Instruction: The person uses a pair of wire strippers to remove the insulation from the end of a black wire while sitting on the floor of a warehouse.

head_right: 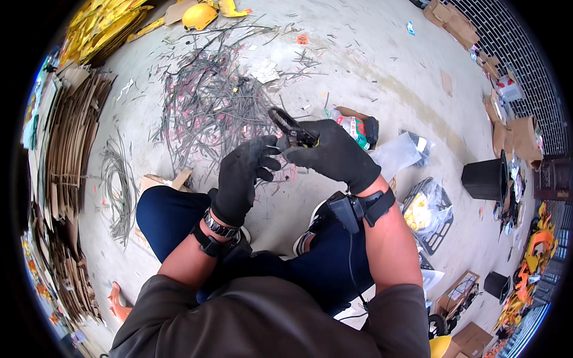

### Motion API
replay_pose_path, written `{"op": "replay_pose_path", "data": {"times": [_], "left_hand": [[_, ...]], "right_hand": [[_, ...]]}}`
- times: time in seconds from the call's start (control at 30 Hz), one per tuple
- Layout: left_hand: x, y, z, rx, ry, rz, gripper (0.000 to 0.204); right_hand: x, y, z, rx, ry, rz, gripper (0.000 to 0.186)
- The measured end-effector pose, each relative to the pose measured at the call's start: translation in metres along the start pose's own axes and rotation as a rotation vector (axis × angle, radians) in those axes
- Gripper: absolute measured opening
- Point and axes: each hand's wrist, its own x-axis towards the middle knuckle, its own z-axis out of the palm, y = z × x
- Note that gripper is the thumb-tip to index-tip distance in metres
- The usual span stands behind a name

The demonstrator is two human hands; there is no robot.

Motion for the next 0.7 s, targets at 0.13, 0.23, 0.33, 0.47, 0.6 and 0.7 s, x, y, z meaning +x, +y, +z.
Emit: {"op": "replay_pose_path", "data": {"times": [0.13,0.23,0.33,0.47,0.6,0.7], "left_hand": [[-0.002,0.018,-0.007,0.138,-0.023,0.079,0.044],[-0.003,0.020,-0.009,0.056,-0.027,0.070,0.044],[-0.005,0.024,-0.012,-0.062,-0.071,-0.033,0.042],[-0.007,0.024,-0.008,-0.106,-0.054,-0.003,0.039],[-0.004,0.026,-0.004,-0.148,-0.051,-0.055,0.034],[-0.007,0.025,-0.005,-0.090,-0.129,-0.099,0.033]], "right_hand": [[-0.004,-0.003,0.005,-0.106,-0.043,0.057,0.030],[-0.003,-0.002,0.007,-0.150,-0.097,0.079,0.028],[-0.002,0.002,0.011,-0.215,-0.097,-0.018,0.029],[0.001,0.017,0.013,-0.137,-0.107,-0.100,0.029],[-0.002,0.020,-0.006,-0.031,-0.065,0.013,0.034],[-0.002,0.034,-0.002,-0.405,0.035,-0.240,0.034]]}}
